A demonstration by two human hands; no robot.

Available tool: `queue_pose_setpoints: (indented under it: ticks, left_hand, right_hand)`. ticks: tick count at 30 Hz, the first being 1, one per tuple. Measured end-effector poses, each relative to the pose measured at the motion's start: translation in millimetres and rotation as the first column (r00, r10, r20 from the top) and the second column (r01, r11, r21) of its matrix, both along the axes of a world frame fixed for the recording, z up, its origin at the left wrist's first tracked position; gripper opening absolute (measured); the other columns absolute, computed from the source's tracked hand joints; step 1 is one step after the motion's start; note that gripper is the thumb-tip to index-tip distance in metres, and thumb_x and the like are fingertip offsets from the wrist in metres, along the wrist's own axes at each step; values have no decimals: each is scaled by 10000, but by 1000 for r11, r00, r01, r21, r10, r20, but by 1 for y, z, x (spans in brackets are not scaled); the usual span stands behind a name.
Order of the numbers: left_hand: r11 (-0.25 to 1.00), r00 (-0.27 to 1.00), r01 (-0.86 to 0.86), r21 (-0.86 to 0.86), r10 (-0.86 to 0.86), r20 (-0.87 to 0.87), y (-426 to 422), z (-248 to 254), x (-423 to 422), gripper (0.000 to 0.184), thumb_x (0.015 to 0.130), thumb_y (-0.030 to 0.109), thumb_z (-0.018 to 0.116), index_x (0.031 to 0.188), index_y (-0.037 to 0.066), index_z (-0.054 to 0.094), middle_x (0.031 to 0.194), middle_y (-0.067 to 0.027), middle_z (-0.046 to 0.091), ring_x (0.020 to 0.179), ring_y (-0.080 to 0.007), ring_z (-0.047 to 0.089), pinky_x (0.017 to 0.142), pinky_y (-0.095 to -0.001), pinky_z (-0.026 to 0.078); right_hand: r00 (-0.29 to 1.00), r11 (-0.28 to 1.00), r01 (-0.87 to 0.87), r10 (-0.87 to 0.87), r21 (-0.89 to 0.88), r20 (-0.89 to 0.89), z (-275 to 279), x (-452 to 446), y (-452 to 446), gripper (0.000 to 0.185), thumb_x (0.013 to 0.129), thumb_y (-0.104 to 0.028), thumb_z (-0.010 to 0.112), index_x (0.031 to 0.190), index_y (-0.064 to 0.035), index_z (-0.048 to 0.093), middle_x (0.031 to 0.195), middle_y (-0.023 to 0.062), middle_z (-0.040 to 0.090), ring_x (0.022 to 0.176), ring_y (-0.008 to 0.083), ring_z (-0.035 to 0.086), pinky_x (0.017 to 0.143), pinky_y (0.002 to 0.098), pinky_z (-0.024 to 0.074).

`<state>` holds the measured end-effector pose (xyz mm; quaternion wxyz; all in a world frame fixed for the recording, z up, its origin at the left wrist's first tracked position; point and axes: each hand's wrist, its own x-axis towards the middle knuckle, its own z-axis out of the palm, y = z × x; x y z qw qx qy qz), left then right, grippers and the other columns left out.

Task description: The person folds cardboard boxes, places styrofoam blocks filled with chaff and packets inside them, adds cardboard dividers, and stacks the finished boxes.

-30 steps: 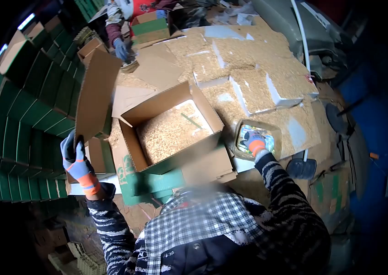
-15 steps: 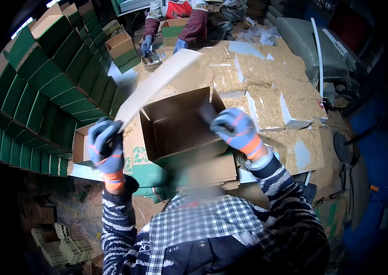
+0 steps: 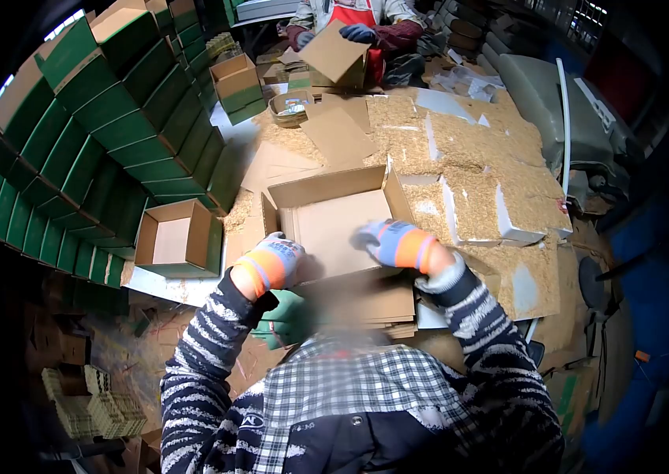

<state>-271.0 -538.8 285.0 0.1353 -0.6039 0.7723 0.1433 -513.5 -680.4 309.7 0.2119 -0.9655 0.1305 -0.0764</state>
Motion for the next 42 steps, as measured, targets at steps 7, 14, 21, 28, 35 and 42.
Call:
queue_pose_setpoints:
  ticks: [7,14,21,28,35,42]
  left_hand:
    - [586,538,-662,-468,-65,-841,31,18,21,564,848,-65,529,1402,39,509,1366,-150,561,1271,-294,521,1104,-361,381]
    - [507,-74,-739,444,594,-801,24,-96,12,841,879,440,707,1463,-56,361,1206,-164,646,1098,-233,603,958,-321,460]
    - [407,55,-911,71,288,-956,30,-194,12,820,904,433,637,1466,-73,320,1409,-238,445,1305,-318,427,1079,-364,359]
    - [278,-6,-958,-67,-255,-967,116,-84,152,583,1069,409,331,1494,12,375,1478,-120,463,1360,-252,449,1141,-375,344]
    - [-426,-411,-717,551,-380,-829,240,-203,374,722,995,644,327,1466,108,433,1417,-156,524,1301,-298,455,1089,-429,338]
    - [-140,-540,-734,665,-474,-696,240,-328,416,712,997,585,402,1451,38,446,1455,-94,490,1291,-264,473,1111,-373,351]
  right_hand:
    - [806,815,61,-381,576,453,-8,-28,-44,574,851,23,529,1414,-89,523,1414,86,563,1258,181,558,1033,324,443]
    - [970,718,92,-221,690,101,-96,-44,-66,798,882,-192,727,1517,17,293,1484,126,451,1338,181,445,1089,310,377]
    - [786,332,11,-586,943,197,-41,13,12,874,798,-139,810,1518,-36,326,1454,103,479,1313,213,466,1084,338,390]
    - [752,861,39,-360,507,552,-37,98,21,772,841,-117,643,1519,16,299,1565,161,325,1450,272,289,1186,376,231]
    - [560,568,-98,-647,817,517,-56,281,100,930,780,-180,751,1524,47,243,1577,188,292,1477,281,227,1208,387,157]
    - [824,160,-95,-541,982,168,-158,428,156,1036,796,-312,813,1567,-39,176,1592,169,271,1469,276,255,1192,361,222]
